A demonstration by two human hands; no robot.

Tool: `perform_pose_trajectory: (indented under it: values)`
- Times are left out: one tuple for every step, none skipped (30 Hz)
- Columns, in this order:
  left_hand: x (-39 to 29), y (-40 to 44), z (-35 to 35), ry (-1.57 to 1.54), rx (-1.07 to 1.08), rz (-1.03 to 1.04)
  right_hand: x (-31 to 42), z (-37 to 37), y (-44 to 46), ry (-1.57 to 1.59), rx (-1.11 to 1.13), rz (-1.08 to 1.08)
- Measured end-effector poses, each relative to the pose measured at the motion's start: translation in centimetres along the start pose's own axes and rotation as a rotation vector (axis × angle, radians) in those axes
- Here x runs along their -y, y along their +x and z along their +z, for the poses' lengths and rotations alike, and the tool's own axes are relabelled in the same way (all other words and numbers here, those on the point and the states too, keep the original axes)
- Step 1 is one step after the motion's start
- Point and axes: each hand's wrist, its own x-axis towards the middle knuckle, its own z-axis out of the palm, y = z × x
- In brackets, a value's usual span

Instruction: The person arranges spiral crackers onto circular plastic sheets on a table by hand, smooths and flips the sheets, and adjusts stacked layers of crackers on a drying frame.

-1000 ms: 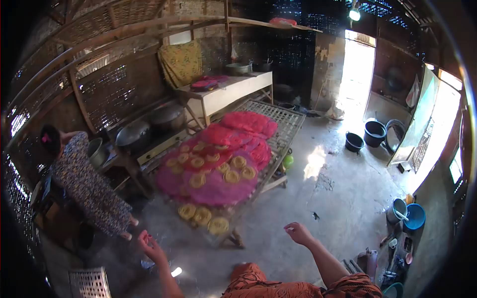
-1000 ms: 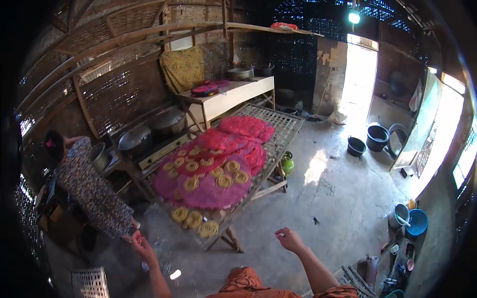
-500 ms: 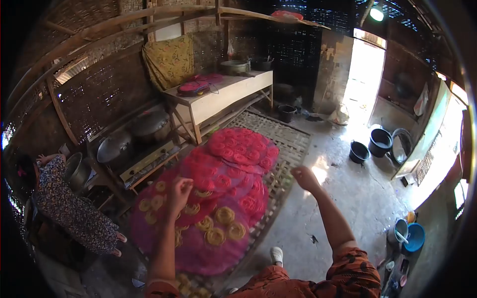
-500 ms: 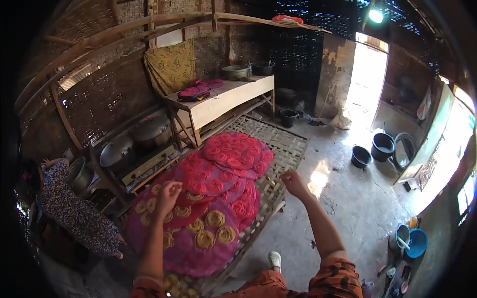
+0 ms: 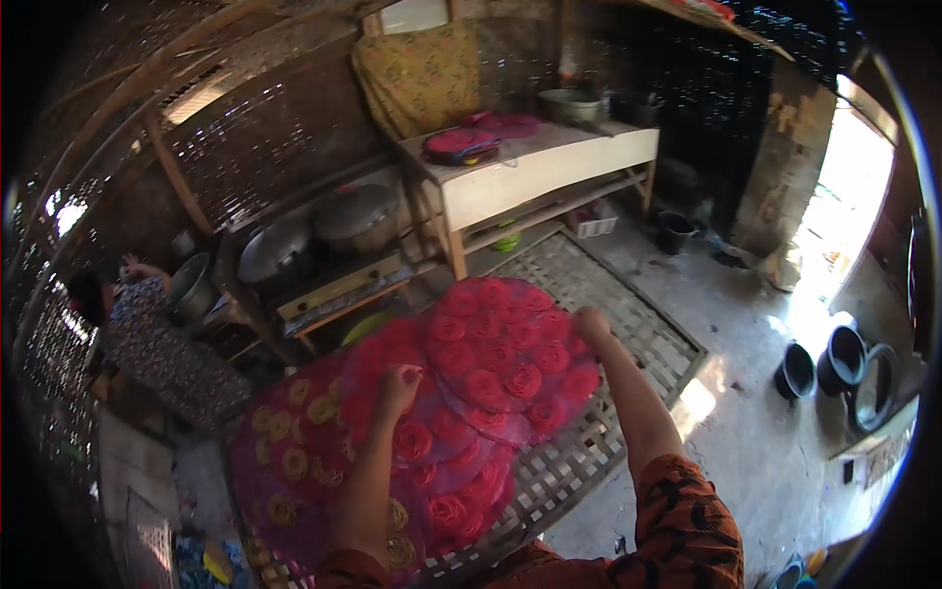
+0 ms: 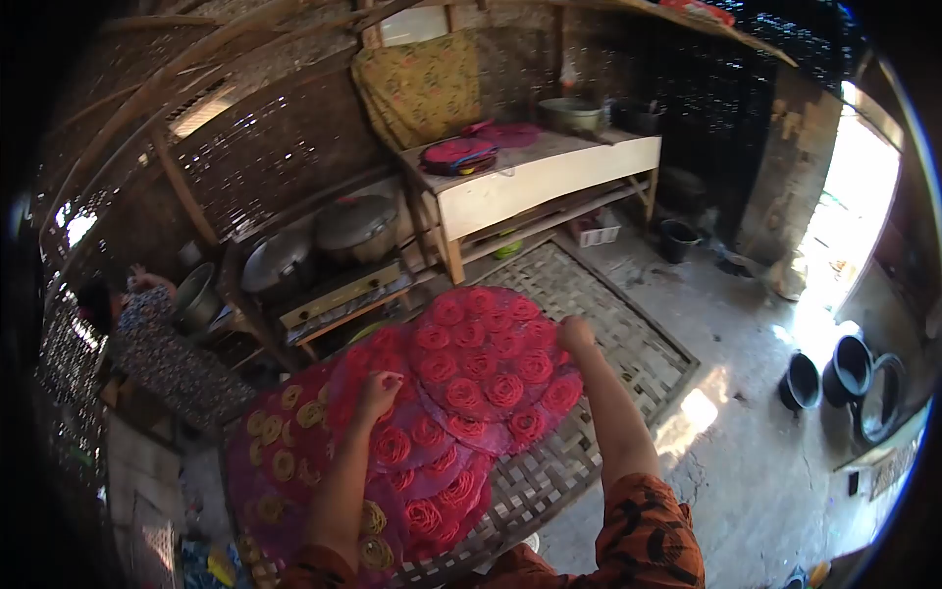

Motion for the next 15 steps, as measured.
perform_pose_trajectory:
  values:
    - [0.3, -0.1, 0.6, 0.026, 0.01, -0.042, 0.1, 1.1, 1.4, -0.114, 0.044, 0.043]
    - [-0.6, -0.1, 0.5, 0.045, 0.003, -0.072, 0.7, 1.6, 2.0, -0.105, 0.072, 0.021]
    - [-2.2, 0.0, 0.2, 0.096, -0.017, -0.099, 1.1, 1.0, 1.7, -0.09, 0.067, 0.086]
    - [-3.3, 0.2, 0.2, 0.145, -0.035, -0.119, 1.4, 0.4, 1.4, -0.077, 0.057, 0.156]
    - [-3.3, 0.3, 0.6, 0.154, -0.039, -0.132, 1.9, -0.3, 0.8, -0.073, 0.069, 0.146]
    - [-3.2, 0.6, 1.0, 0.242, -0.061, -0.15, 2.2, -0.9, 0.2, -0.109, 0.064, 0.159]
    - [-3.0, 1.0, 1.3, 0.328, -0.082, -0.166, 2.6, -1.4, -0.2, -0.146, 0.057, 0.174]
    - [-2.9, 1.4, 1.4, 0.33, -0.081, -0.171, 2.2, -1.3, -0.1, -0.146, 0.062, 0.172]
    - [-2.7, 2.0, 1.7, 0.413, -0.093, -0.144, 1.7, -1.3, -0.2, -0.149, 0.094, 0.143]
    - [-2.7, 2.5, 2.0, 0.494, -0.105, -0.115, 1.1, -1.6, -0.3, -0.151, 0.124, 0.116]
    - [-2.1, 3.1, 2.4, 0.49, -0.101, -0.117, 0.4, -1.6, 0.0, -0.156, 0.127, 0.119]
    - [-1.5, 3.9, 2.8, 0.552, -0.109, -0.131, -0.3, -1.6, 0.8, -0.155, 0.256, 0.085]
    - [-1.0, 4.6, 3.3, 0.612, -0.118, -0.145, -0.8, -1.5, 1.5, -0.154, 0.383, 0.05]
    - [-1.5, 5.0, 3.4, 0.606, -0.116, -0.142, -1.5, -1.1, 1.7, -0.158, 0.38, 0.055]
    - [-2.2, 5.4, 3.4, 0.641, -0.111, -0.193, -2.1, -0.6, 1.7, 0.041, 0.359, 0.023]
